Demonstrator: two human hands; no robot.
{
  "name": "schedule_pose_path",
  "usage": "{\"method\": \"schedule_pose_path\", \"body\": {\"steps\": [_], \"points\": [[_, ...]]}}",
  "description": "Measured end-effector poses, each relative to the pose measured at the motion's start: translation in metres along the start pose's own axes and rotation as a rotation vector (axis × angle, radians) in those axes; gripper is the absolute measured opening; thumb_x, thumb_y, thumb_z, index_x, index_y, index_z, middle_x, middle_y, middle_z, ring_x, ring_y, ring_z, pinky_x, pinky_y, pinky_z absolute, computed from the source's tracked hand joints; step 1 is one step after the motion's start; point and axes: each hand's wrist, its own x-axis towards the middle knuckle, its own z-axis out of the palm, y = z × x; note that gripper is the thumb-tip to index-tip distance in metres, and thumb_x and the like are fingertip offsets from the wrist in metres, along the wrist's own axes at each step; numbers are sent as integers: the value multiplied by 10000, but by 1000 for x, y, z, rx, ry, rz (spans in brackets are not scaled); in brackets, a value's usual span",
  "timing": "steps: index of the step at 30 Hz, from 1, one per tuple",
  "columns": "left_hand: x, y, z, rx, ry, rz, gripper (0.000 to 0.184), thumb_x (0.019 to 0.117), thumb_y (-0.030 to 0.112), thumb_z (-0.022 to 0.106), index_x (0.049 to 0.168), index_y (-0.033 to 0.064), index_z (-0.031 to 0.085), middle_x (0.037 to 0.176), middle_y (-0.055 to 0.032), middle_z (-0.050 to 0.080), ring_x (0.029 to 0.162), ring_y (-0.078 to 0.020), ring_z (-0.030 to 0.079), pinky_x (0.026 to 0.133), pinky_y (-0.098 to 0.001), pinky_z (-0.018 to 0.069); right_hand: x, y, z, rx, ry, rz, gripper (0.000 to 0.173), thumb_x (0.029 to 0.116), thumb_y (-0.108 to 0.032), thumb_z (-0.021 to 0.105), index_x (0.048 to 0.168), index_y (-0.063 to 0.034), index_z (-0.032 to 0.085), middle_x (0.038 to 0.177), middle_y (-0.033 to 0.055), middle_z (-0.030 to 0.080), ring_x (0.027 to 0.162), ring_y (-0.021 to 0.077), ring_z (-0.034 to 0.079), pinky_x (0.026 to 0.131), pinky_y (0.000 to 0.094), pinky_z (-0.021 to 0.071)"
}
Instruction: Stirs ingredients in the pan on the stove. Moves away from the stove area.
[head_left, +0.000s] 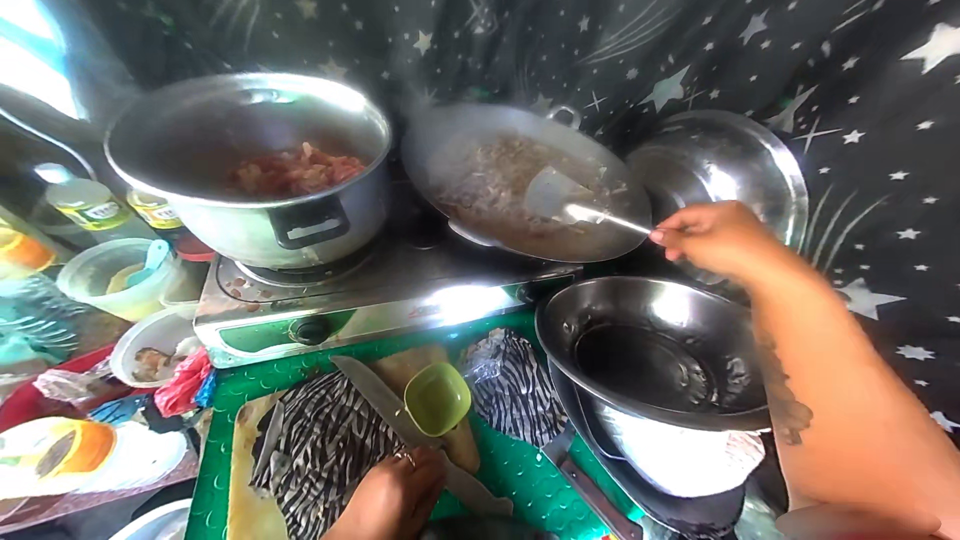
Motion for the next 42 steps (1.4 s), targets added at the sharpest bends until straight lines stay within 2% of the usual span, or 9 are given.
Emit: {"method": "schedule_pose_path", "body": {"steps": [2,6,9,13,18,26,33,38,42], "points": [[0,-1,2,0,5,6,221,982,218,580,962,104,768,1032,-56,767,969,-189,747,834,-352,616,-6,-2,-3,26,-1,-14,157,1011,-187,681,1034,-41,733,777,123,691,620,208,594,616,444,503],[0,-1,2,-5,-15,3,212,984,217,582,964,107,762,1034,-51,765,973,-184,743,834,-351,614,-11,-6,-4,-162,83,-18,187,1014,-222,674,1021,-51,750,877,201,713,787,388,673,740,657,507],[1,-1,1,-6,-2,11,218,990,217,576,974,105,762,1035,-53,765,979,-181,744,841,-347,613,-13,-6,-6,-285,117,40,215,1014,-273,663,1048,-81,754,983,235,717,937,472,672,793,732,479],[1,-2,1,-1,-3,8,221,994,220,572,980,110,764,1035,-51,766,980,-177,743,846,-338,610,-16,-5,-5,-300,52,77,219,1017,-271,661,1050,-76,757,982,221,720,946,454,671,810,719,477],[2,0,0,-16,-30,-10,203,984,214,594,974,108,768,1045,-57,767,980,-181,745,847,-346,612,-24,0,-9,-152,32,-6,188,1013,-237,681,1049,-68,755,887,164,726,797,332,690,768,630,530],[4,0,-1,-34,-66,-35,208,998,202,590,988,98,769,1066,-61,767,991,-184,746,850,-354,614,-40,-17,-15,-421,60,93,231,1011,-309,664,1089,-114,759,1040,229,722,1007,465,671,810,722,483],[6,0,-1,-44,-95,-32,209,1009,199,581,988,90,757,1053,-66,764,991,-190,743,855,-364,612,-42,-12,-11,-233,4,-9,176,1003,-275,692,1072,-132,769,951,143,743,896,342,704,824,657,522],[6,0,-1,-37,-88,-27,205,1003,200,586,979,94,760,1064,-59,765,1002,-182,742,868,-360,611,-32,-30,-12,-425,121,48,247,1028,-315,632,1104,-112,749,1050,252,712,1017,504,661,788,735,481],[6,2,-2,-45,-71,-40,200,996,183,596,980,83,769,1065,-68,768,1008,-192,744,877,-361,608,-13,-42,-15,-525,122,118,242,1034,-271,619,1105,-64,723,1080,297,690,1062,531,644,789,720,489]]}}
